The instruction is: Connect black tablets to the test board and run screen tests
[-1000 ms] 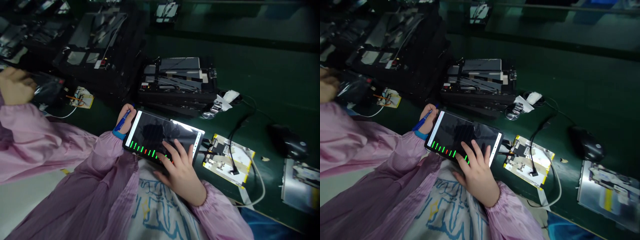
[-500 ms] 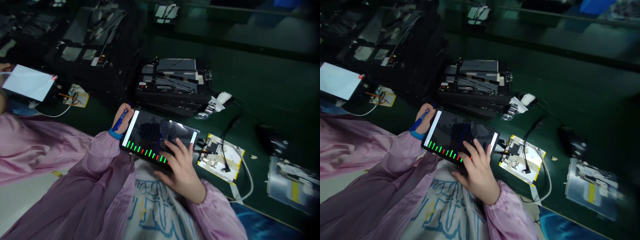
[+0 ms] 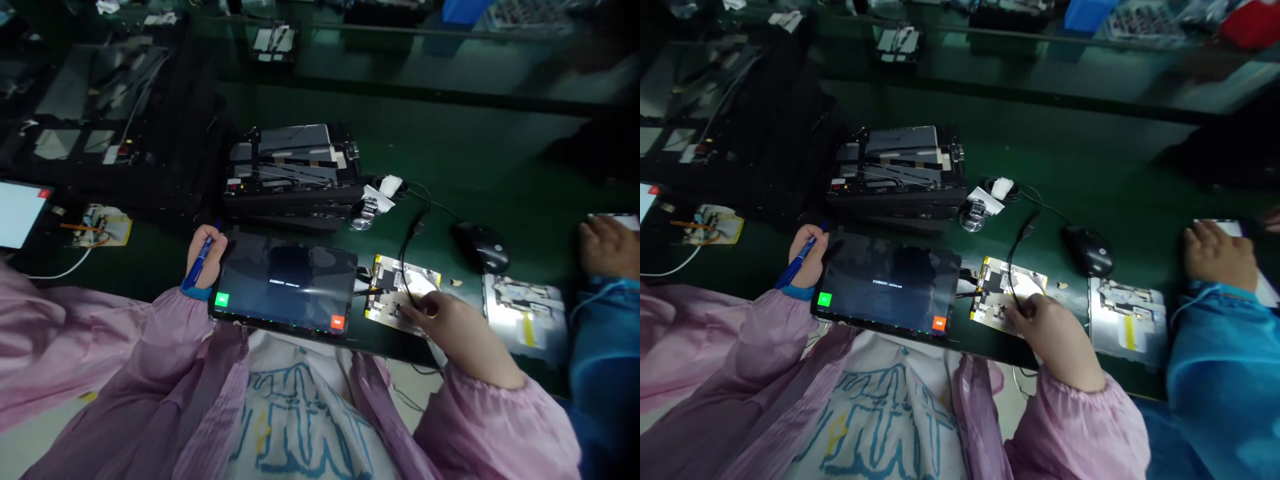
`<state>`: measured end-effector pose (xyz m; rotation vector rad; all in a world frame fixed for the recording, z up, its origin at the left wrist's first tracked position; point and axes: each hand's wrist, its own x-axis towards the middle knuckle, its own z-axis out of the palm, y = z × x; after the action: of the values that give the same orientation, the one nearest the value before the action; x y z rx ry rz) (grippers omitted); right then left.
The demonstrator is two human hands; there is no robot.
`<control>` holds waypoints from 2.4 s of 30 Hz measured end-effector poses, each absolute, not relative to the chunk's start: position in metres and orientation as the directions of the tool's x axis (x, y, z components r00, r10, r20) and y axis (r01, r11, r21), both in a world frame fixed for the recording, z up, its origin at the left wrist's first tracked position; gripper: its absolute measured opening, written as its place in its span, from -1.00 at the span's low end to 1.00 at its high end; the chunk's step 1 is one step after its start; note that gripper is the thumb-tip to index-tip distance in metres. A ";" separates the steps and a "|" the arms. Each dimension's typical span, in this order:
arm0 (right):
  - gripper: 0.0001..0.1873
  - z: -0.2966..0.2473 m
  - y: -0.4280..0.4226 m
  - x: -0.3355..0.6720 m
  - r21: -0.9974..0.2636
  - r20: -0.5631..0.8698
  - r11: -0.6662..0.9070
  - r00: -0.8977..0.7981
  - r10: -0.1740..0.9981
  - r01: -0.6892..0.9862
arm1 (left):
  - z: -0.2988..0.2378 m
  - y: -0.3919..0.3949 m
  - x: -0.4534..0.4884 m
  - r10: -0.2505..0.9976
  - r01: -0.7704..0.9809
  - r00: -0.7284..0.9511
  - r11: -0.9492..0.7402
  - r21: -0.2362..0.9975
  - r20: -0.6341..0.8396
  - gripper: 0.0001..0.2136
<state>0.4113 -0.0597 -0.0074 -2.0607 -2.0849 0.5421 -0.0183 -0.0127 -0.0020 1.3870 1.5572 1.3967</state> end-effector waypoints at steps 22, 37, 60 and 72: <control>-0.60 0.005 -0.045 0.338 -0.886 -0.356 -0.386 -0.157 0.921 -0.257 | 0.007 0.001 -0.015 0.915 0.400 -0.294 -0.144 0.905 0.276 -0.54; -0.54 -0.011 -0.056 0.332 -0.842 -0.386 -0.410 -0.140 0.912 -0.352 | 0.012 0.004 -0.007 0.901 0.441 -0.270 -0.197 0.876 0.339 -0.52; -0.52 -0.004 -0.067 0.323 -0.953 -0.300 -0.298 -0.030 0.953 0.052 | 0.000 -0.010 -0.017 0.964 0.189 -0.138 -0.201 0.961 0.228 -0.58; -0.73 0.001 -0.073 0.334 -0.498 0.262 0.450 -0.366 0.893 0.741 | 0.004 -0.014 -0.018 0.974 0.210 -0.143 -0.145 0.967 0.177 -0.55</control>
<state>0.3335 -0.0728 0.0006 -1.3664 -2.2085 0.4068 -0.0180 -0.0141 0.0042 1.4014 1.3991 1.3527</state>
